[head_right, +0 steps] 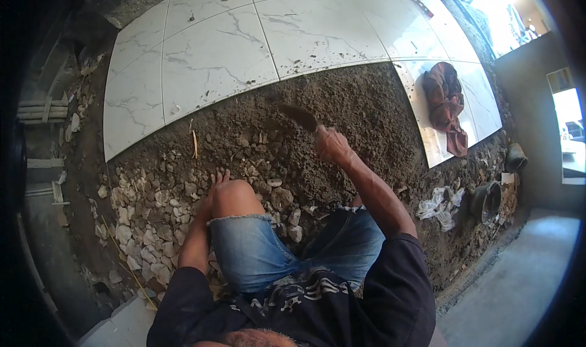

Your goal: The person levels a dirt and stone surface using a hammer to break rocks and a trowel to spread soil, working adjacent to already laid floor tiles.

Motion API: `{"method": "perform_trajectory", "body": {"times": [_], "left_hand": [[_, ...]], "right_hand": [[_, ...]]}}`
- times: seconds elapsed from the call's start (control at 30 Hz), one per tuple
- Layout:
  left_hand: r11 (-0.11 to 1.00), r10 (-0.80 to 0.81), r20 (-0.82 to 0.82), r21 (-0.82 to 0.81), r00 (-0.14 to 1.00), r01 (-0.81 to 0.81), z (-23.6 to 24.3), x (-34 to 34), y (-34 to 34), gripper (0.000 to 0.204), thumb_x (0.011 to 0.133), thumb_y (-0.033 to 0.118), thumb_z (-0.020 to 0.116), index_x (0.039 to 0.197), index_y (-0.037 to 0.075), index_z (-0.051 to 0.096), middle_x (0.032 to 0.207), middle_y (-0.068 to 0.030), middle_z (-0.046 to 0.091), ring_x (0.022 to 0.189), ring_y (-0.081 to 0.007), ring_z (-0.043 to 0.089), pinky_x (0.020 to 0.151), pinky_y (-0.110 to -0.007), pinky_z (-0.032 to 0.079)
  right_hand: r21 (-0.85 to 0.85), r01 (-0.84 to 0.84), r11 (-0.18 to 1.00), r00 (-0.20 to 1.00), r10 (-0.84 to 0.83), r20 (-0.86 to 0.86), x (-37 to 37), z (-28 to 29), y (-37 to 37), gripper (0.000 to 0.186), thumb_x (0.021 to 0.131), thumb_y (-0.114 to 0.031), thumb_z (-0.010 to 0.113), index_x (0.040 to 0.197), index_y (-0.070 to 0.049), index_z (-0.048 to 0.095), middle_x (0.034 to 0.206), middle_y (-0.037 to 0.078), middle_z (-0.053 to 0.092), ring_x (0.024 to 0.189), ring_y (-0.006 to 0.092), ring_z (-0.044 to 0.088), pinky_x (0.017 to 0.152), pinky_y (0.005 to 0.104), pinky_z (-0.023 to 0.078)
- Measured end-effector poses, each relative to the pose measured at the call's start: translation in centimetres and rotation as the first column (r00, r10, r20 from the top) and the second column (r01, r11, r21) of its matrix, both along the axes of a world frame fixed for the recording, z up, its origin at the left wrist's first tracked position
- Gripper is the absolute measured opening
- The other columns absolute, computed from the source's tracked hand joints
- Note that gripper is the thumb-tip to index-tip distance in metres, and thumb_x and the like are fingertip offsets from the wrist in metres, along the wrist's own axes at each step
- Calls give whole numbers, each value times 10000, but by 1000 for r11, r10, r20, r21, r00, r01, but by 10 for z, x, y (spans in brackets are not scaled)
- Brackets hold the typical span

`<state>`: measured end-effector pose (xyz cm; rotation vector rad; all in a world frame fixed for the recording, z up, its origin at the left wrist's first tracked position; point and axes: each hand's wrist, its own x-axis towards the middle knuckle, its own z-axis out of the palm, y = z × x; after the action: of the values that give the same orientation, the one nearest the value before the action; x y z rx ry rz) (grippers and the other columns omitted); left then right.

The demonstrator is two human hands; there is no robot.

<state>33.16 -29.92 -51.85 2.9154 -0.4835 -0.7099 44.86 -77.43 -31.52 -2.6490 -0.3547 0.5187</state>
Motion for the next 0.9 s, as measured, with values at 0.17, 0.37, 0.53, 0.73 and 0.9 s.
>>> {"method": "perform_trajectory", "body": {"times": [0.17,0.37,0.53,0.73,0.9], "left_hand": [[999,17,-97,-28,995,-20,-9,7,-15,987,796,478,647,1511,124,66,1546,-250,-19,1399,-503,-61,1122,-582,170],[999,41,-70,-6,997,-41,0,8,-2,974,802,464,642,1506,106,72,1546,-247,-19,1389,-527,-32,1116,-589,186],[961,91,-208,-237,974,-140,44,26,-55,968,803,466,640,1503,101,81,1551,-231,-27,1384,-537,-18,1107,-596,201],[998,50,-51,35,997,-49,27,7,1,942,817,466,625,1499,98,89,1545,-243,-18,1374,-554,-6,1093,-604,225],[957,211,-310,-126,927,-260,93,25,-63,922,826,453,612,1495,91,92,1533,-272,-1,1352,-590,36,1061,-618,280]], "right_hand": [[211,580,787,815,-563,-139,42,11,-15,315,950,-286,447,1028,15,498,856,196,645,720,338,644,617,442,501],[438,512,738,857,-407,-317,65,1,-31,376,921,-312,519,1079,25,577,791,89,636,642,172,596,570,337,484],[277,471,838,803,-277,-528,76,-19,-107,267,887,-274,575,964,-22,614,760,63,633,608,140,590,550,321,486],[343,218,914,972,-172,-159,78,-1,-62,217,859,-237,559,869,-29,619,680,73,614,625,168,605,551,340,479],[6,376,927,926,-376,-22,79,33,-54,261,835,-261,561,867,-10,628,714,160,643,645,286,656,584,413,514]]}}
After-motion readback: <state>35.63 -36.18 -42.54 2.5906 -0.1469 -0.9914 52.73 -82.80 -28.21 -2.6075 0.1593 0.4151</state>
